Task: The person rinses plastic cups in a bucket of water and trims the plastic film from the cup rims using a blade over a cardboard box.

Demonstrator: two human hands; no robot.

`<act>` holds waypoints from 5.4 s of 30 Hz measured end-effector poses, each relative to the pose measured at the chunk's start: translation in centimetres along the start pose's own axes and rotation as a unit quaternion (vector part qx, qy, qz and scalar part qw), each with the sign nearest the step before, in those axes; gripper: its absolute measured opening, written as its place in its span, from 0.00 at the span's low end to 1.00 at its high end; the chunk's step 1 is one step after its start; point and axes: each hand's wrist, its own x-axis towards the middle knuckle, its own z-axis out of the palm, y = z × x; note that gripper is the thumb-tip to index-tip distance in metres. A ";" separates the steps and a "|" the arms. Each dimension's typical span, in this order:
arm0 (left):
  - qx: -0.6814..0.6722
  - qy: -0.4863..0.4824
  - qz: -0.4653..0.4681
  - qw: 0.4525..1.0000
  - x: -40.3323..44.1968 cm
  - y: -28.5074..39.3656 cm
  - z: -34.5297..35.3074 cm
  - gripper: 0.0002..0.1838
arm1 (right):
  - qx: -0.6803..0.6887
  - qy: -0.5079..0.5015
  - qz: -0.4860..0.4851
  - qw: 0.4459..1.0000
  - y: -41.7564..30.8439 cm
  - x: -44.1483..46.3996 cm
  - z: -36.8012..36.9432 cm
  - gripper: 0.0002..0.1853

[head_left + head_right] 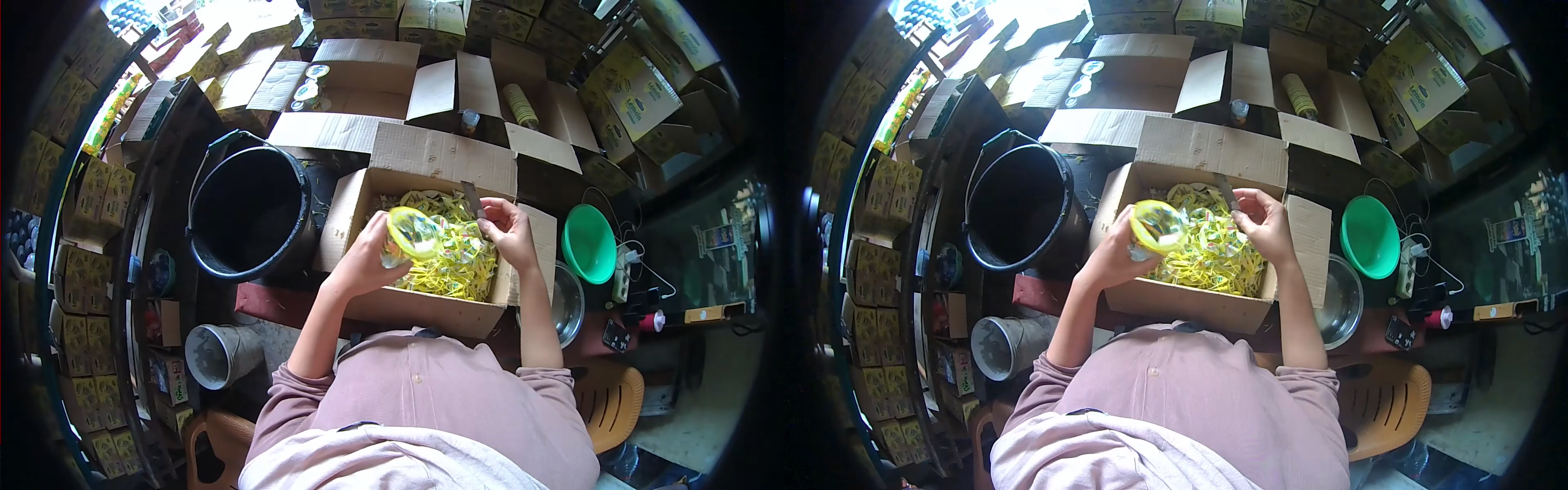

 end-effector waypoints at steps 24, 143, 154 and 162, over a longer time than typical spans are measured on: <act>0.005 0.101 0.053 0.993 -0.5 3.0 -0.5 0.32 | -0.347 0.040 -0.431 0.832 -7.5 -3.8 2.5 0.13; 0.002 0.059 0.109 0.992 0.3 7.0 -0.5 0.36 | -0.334 0.052 -0.542 0.770 -9.5 -4.5 1.4 0.27; -0.059 0.037 0.057 0.996 0.2 6.8 0.2 0.34 | -0.329 0.051 -0.553 0.764 -8.8 -3.8 1.4 0.30; -0.196 -0.033 0.065 0.978 0.8 4.5 0.1 0.35 | -0.153 -0.008 -0.285 0.946 -9.8 -3.5 1.1 0.40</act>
